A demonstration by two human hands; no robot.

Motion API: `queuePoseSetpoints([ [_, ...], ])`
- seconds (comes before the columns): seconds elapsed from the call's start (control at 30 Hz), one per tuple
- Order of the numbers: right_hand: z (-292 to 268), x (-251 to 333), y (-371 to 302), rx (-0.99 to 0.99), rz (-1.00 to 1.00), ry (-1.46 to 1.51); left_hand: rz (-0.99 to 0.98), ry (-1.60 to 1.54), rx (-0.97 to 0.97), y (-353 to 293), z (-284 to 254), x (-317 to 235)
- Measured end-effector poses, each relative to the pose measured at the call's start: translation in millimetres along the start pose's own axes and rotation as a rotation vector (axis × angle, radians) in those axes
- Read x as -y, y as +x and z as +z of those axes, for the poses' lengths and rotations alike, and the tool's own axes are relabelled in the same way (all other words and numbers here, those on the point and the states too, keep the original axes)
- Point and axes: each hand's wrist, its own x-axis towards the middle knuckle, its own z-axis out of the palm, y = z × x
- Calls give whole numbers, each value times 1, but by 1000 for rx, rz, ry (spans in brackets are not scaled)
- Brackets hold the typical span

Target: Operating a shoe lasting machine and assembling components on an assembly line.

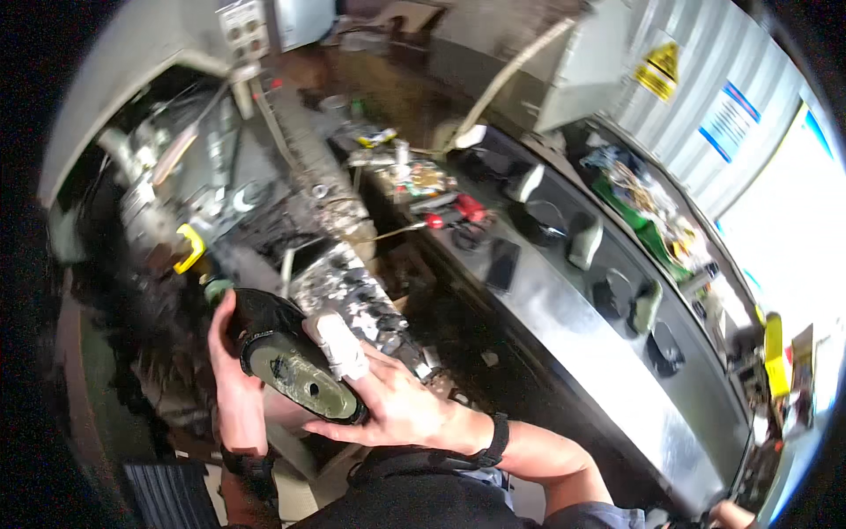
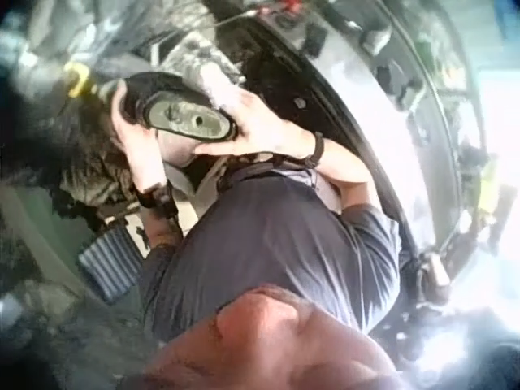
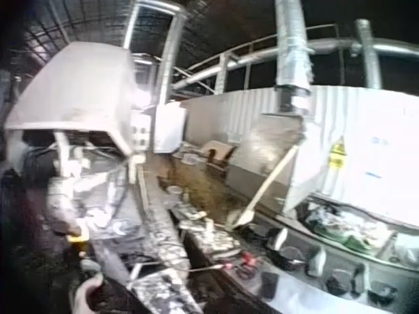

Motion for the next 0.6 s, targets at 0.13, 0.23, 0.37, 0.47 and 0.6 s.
queuePoseSetpoints([
  [0.13,-57,-4,-52,-152,151,-87,-373,138,321,3,52,81],
  [0.23,-92,-23,-113,-323,430,-41,-554,142,418,13,63,178],
  [0.37,-137,-49,-224,-762,791,93,-696,508,262,-22,94,320],
  [0.47,-173,-70,-336,-1420,1048,358,-1000,699,491,-59,101,399],
  [0.6,-256,-50,-577,-1821,1122,512,-779,863,783,-94,120,453],
])
